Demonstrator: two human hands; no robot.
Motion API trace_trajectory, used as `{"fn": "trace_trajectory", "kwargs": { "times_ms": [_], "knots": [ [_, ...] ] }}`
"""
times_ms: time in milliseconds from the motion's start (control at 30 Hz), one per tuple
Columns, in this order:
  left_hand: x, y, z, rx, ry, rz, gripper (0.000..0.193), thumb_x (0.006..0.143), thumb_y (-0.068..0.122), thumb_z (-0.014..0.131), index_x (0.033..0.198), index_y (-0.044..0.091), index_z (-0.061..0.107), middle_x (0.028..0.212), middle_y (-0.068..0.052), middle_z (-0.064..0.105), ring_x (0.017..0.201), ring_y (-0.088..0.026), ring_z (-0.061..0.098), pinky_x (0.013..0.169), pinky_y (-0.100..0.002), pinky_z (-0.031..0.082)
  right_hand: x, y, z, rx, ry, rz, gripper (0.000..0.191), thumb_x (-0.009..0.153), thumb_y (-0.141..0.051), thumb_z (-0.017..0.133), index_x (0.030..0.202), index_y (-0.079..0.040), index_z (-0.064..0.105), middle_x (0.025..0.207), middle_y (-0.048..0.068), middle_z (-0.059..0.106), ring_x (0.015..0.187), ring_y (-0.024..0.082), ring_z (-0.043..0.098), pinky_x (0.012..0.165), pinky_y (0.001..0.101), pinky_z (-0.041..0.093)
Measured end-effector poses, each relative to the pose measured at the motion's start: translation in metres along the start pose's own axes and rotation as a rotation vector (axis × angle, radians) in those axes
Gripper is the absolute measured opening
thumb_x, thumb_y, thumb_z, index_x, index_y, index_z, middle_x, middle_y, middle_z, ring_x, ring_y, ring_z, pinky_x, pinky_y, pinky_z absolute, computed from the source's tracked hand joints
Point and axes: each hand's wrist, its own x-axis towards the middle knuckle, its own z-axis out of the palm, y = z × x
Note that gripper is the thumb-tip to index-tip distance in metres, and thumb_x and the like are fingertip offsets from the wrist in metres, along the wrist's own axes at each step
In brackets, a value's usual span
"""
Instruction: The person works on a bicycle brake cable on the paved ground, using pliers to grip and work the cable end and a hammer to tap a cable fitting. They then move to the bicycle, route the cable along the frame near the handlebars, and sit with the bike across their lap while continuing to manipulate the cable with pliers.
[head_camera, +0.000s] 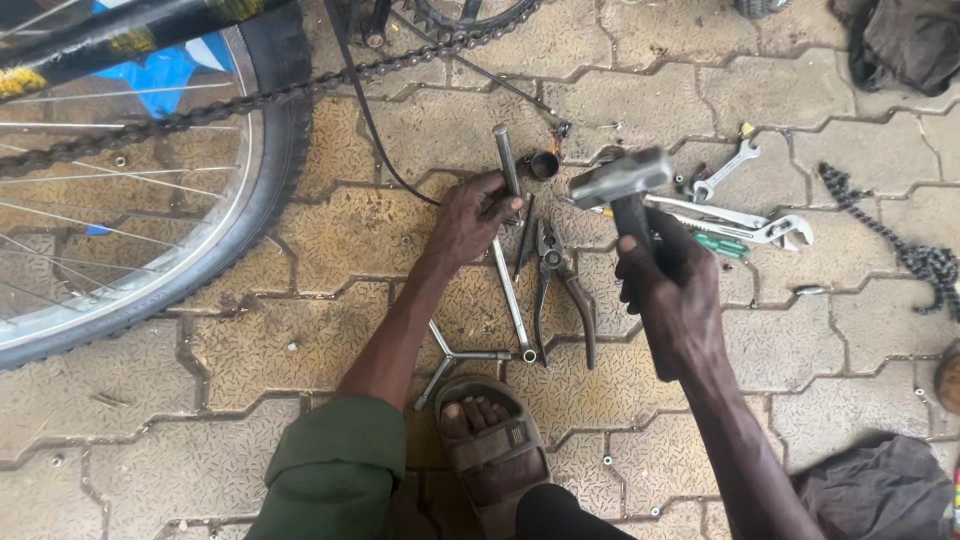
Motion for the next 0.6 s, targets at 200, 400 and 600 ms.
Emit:
{"fn": "trace_trajectory", "kwargs": {
  "times_ms": [200, 400, 600],
  "knots": [
    [-0.001, -0.010, 0.001, -0.103, 0.031, 0.064, 0.019, 0.093, 0.034, 0.069, 0.104, 0.018, 0.072, 0.098, -0.003, 0.076, 0.085, -0.017, 0.071, 0.076, -0.041, 0.061, -0.002, 0.014, -0.002, 0.189, -0.023, 0.185, 0.048, 0.096, -0.029, 0.061, 0.137, -0.002, 0.060, 0.075, 0.008, 0.065, 0.060, 0.015, 0.059, 0.052, 0.0326, 0.050],
    [0.003, -0.011, 0.006, 0.027, 0.051, 0.068, 0.018, 0.094, 0.034, 0.069, 0.099, 0.018, 0.072, 0.089, -0.002, 0.072, 0.074, -0.016, 0.066, 0.066, -0.039, 0.060, 0.006, 0.059, -0.005, 0.176, -0.082, 0.283, 0.048, 0.099, -0.029, 0.060, 0.138, -0.002, 0.057, 0.077, 0.008, 0.065, 0.062, 0.016, 0.060, 0.055, 0.0309, 0.051],
    [0.005, 0.003, 0.005, 0.285, 0.010, 0.168, 0.023, 0.091, 0.039, 0.075, 0.089, 0.017, 0.075, 0.070, -0.001, 0.066, 0.064, -0.018, 0.056, 0.071, -0.045, 0.050, 0.023, 0.095, 0.001, -0.511, 0.018, -0.170, 0.051, 0.099, -0.034, 0.067, 0.138, -0.001, 0.059, 0.092, 0.017, 0.074, 0.079, 0.024, 0.070, 0.086, 0.0463, 0.050]
  ]
}}
